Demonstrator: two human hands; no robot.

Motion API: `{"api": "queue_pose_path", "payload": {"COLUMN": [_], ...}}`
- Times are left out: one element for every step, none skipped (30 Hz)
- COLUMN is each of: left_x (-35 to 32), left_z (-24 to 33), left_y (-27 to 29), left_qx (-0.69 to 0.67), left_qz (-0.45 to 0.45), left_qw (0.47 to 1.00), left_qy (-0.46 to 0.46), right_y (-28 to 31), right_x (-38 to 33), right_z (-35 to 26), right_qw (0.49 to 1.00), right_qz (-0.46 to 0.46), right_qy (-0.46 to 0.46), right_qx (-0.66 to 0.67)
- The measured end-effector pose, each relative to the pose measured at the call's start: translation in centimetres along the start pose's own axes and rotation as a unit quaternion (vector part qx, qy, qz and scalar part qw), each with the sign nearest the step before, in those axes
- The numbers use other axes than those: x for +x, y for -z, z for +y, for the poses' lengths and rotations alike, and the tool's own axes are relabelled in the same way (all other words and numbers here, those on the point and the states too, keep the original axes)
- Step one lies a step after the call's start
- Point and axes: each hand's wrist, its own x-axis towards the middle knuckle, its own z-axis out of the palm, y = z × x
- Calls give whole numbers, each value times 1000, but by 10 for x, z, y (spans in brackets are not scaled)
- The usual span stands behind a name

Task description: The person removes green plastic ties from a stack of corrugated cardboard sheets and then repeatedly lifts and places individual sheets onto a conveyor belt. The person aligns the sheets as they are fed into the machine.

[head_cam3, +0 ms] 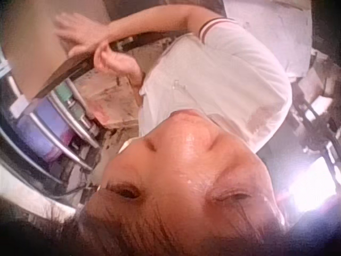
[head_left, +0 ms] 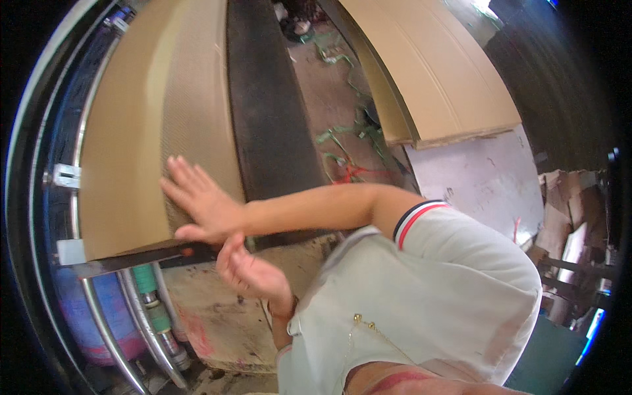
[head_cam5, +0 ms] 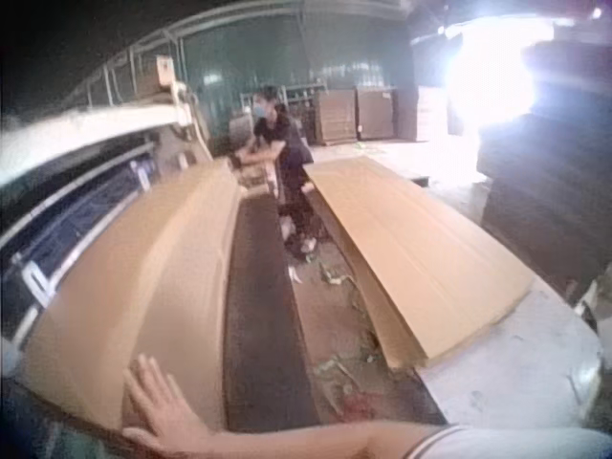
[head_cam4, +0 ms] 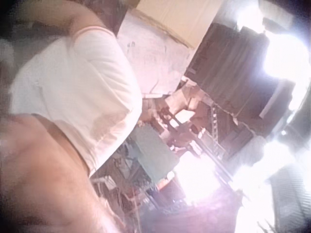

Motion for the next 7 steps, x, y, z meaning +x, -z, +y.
{"api": "queue_pose_path", "payload": {"left_x": [-8,-19,-25,-31,-37,-46,-60], "left_z": [-9,-9,-14,-16,-26,-36,-55], "left_y": [-12,-32,-42,-59,-79,-100,-117], "left_qx": [-26,-25,-59,-53,-120,-145,-166], "left_qz": [-46,-50,-117,-133,-195,-226,-283], "left_qw": [998,994,978,960,939,912,879], "left_qy": [18,98,163,239,256,310,347], "right_y": [20,44,63,87,121,146,149], "right_x": [-22,-48,-77,-110,-139,-182,-191], "right_z": [17,32,45,54,53,62,64], "right_qw": [1000,998,997,994,981,959,958], "right_qz": [28,55,71,83,83,128,113], "right_qy": [-3,-3,-39,-72,-161,-237,-246], "right_qx": [11,17,5,-6,-67,-89,-92]}}
